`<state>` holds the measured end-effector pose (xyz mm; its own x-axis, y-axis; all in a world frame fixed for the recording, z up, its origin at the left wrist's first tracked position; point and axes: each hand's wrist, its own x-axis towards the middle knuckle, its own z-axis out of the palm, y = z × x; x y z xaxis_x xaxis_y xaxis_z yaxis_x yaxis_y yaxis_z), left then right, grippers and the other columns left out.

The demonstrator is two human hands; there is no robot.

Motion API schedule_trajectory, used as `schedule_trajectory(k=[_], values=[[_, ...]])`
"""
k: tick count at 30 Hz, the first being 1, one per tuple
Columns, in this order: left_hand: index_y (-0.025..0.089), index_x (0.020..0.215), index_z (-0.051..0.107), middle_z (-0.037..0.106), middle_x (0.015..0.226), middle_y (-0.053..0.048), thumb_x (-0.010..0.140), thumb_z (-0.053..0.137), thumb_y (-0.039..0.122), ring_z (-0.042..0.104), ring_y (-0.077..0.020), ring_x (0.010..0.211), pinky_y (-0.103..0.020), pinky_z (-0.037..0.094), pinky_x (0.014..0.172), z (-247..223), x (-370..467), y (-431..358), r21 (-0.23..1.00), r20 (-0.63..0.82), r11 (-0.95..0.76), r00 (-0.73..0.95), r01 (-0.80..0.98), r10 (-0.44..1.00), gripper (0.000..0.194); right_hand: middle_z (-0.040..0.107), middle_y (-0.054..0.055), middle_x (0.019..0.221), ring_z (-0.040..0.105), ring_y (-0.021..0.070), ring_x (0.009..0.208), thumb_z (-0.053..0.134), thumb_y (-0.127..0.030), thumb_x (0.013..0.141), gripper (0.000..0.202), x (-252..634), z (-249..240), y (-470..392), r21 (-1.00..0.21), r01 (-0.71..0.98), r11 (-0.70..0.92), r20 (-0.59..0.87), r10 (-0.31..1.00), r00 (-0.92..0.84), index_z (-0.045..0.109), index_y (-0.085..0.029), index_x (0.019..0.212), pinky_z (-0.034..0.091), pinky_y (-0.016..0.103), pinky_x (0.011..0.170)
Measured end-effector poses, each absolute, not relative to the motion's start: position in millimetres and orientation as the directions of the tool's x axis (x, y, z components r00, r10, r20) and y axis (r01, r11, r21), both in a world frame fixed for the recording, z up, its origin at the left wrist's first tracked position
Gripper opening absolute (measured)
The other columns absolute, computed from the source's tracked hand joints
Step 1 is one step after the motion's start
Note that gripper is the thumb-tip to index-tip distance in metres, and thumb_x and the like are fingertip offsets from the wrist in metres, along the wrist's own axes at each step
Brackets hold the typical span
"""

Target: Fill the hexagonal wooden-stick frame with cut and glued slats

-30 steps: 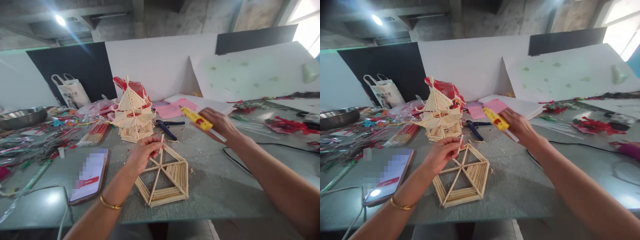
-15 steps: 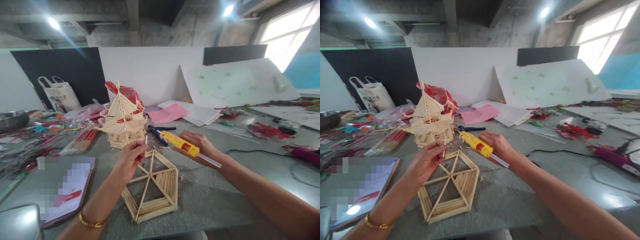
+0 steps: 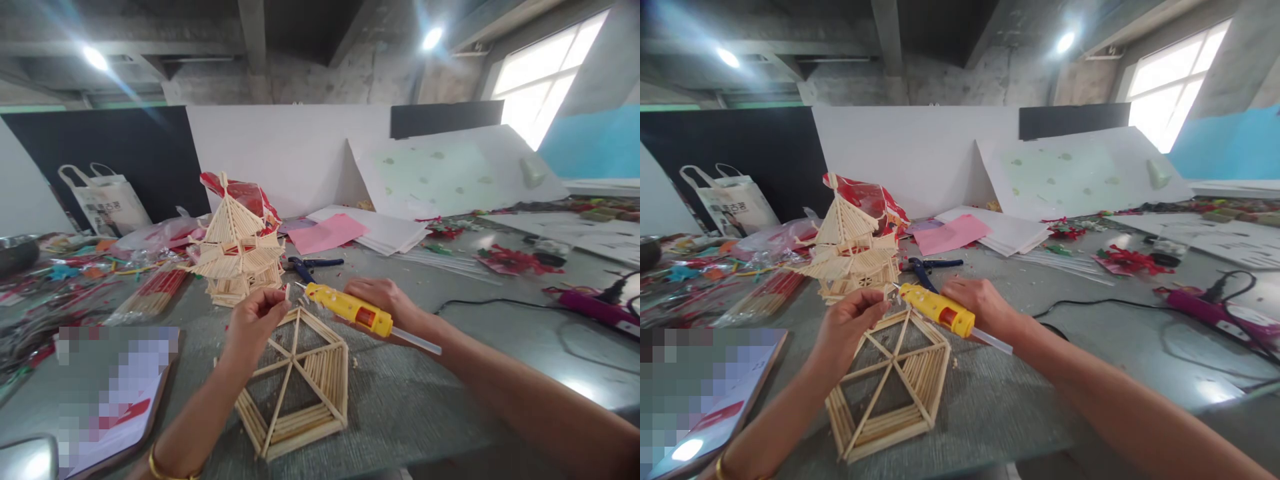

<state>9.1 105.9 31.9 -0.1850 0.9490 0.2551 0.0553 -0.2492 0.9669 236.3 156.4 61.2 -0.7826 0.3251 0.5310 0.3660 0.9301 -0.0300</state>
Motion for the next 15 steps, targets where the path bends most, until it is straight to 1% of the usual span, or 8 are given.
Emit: schedule_trajectory(k=[3, 9, 15], values=[[0.015, 0.075, 0.058, 0.051, 0.06, 0.005, 0.065, 0.068, 0.031, 0.043, -0.007, 0.054, -0.019, 0.032, 0.05, 34.0, 10.6, 103.6, 0.963, 0.261, -0.244, -0.179, 0.113, 0.949, 0.021, 0.048, 0.002, 0.067, 0.042, 0.0119, 0.06, 0.048, -0.026, 0.079, 0.01, 236.7, 60.4, 157.1, -0.032, 0.367, 0.93, 0.506, 0.332, -0.796, 0.046, -0.018, 0.074, 0.031, 0.023, 0.056], [0.015, 0.075, 0.058, 0.052, 0.062, 0.005, 0.067, 0.067, 0.032, 0.044, -0.0073, 0.055, -0.019, 0.032, 0.051, 35.3, 10.2, 102.6, 0.961, 0.262, -0.245, -0.14, 0.132, 0.955, 0.021, 0.046, 0.0, 0.064, 0.04, 0.011, 0.057, 0.046, -0.023, 0.079, 0.011, 235.4, 62.0, 154.9, -0.03, 0.365, 0.931, 0.498, 0.33, -0.802, 0.042, -0.019, 0.07, 0.029, 0.023, 0.053], [0.015, 0.077, 0.059, 0.052, 0.062, 0.005, 0.067, 0.067, 0.031, 0.043, -0.0072, 0.056, -0.018, 0.032, 0.051, 31.6, 7.9, 105.3, 0.961, 0.262, -0.245, -0.139, 0.126, 0.955, 0.021, 0.044, -0.001, 0.061, 0.038, 0.0099, 0.054, 0.045, -0.028, 0.081, 0.018, 234.3, 64.3, 153.2, -0.035, 0.339, 0.94, 0.513, 0.308, -0.801, 0.04, -0.019, 0.066, 0.028, 0.022, 0.051]])
